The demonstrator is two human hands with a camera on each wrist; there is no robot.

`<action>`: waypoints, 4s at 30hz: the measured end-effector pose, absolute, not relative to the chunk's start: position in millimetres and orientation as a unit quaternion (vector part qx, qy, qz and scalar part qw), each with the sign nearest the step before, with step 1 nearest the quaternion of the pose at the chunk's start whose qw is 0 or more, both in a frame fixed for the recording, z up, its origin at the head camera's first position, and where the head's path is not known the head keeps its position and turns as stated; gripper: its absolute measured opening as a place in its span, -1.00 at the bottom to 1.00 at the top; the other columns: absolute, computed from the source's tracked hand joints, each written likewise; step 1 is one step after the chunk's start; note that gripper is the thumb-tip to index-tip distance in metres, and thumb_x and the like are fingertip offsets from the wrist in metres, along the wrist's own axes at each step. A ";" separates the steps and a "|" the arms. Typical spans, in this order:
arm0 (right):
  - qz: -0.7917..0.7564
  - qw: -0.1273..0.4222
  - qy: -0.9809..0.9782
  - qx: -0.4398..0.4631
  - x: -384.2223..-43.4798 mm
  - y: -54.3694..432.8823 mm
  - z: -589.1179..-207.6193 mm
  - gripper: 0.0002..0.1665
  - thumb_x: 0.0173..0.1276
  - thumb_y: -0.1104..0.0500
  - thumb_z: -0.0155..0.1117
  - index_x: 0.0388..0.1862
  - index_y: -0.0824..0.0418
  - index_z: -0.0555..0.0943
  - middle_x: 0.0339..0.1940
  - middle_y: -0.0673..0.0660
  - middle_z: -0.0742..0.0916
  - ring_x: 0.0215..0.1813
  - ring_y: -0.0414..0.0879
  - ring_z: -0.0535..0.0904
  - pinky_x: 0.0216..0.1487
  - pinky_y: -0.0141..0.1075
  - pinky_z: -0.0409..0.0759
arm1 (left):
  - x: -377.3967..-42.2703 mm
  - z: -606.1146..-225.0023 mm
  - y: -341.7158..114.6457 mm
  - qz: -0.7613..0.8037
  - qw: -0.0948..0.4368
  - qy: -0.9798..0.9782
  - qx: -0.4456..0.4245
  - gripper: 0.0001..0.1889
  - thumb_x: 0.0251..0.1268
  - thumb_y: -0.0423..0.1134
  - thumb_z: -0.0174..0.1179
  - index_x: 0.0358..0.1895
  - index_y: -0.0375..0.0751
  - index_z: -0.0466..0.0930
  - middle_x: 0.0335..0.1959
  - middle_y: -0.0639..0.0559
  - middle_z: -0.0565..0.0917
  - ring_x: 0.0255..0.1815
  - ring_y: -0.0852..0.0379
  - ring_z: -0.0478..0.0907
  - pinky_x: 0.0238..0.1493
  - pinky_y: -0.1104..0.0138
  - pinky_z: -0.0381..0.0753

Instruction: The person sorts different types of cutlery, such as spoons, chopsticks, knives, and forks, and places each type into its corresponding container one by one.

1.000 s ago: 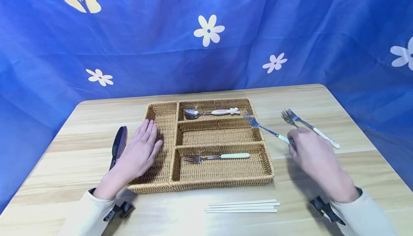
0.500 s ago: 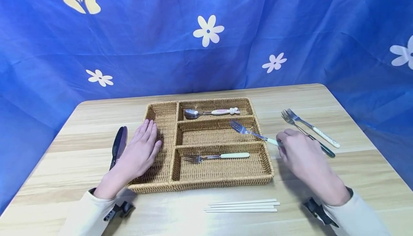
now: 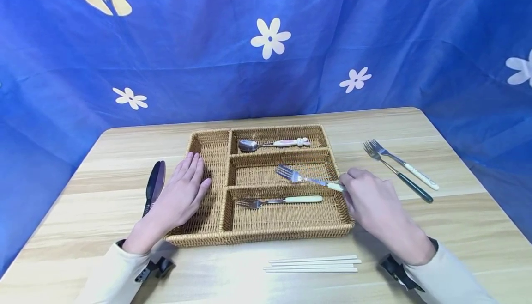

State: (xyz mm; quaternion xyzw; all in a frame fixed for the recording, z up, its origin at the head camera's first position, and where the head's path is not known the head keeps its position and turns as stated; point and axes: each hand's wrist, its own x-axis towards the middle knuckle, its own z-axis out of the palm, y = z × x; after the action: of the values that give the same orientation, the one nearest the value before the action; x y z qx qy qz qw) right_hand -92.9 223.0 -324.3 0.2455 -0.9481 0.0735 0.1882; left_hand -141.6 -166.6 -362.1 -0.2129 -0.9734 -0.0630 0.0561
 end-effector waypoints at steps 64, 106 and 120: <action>0.071 0.075 -0.929 0.356 -112.0 156.5 -352.0 -0.60 -0.08 0.36 0.47 -0.73 0.00 0.44 -0.67 -0.15 0.50 -0.63 -0.29 0.36 -0.68 -0.44 0.38 | -142.6 -361.5 -166.3 -0.067 0.020 -0.978 -0.198 -0.23 0.57 0.12 -0.36 0.44 -0.59 -0.09 0.50 -0.44 -0.13 0.54 -0.23 -0.35 0.52 -0.01 -0.27; 0.124 0.127 -0.972 0.156 -123.9 269.1 -319.5 -0.83 0.15 0.27 0.40 -0.25 0.26 0.71 -0.38 0.16 0.77 -0.37 0.08 0.68 -0.43 0.06 0.62 | -142.2 -363.6 -167.4 -0.070 0.032 -0.976 -0.202 -0.30 0.60 0.02 -0.38 0.43 -0.62 -0.09 0.48 -0.47 -0.08 0.54 -0.26 -0.29 0.52 -0.01 -0.24; 0.121 0.106 -0.986 0.051 -127.9 328.7 -339.1 -0.82 0.09 0.30 0.32 -0.29 0.31 0.69 -0.49 0.18 0.73 -0.45 0.12 0.62 -0.63 -0.07 0.44 | -142.2 -362.7 -167.1 -0.069 0.038 -0.975 -0.206 -0.31 0.60 -0.01 -0.36 0.42 -0.63 -0.07 0.48 -0.47 -0.09 0.53 -0.28 -0.26 0.52 -0.01 -0.22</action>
State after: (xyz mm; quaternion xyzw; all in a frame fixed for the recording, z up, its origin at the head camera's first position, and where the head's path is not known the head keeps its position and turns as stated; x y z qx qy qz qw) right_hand -127.9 328.7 -339.1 0.0508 -0.9856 0.1212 0.1062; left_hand -142.2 -167.1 -362.7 -0.2061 -0.9753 -0.0694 0.0378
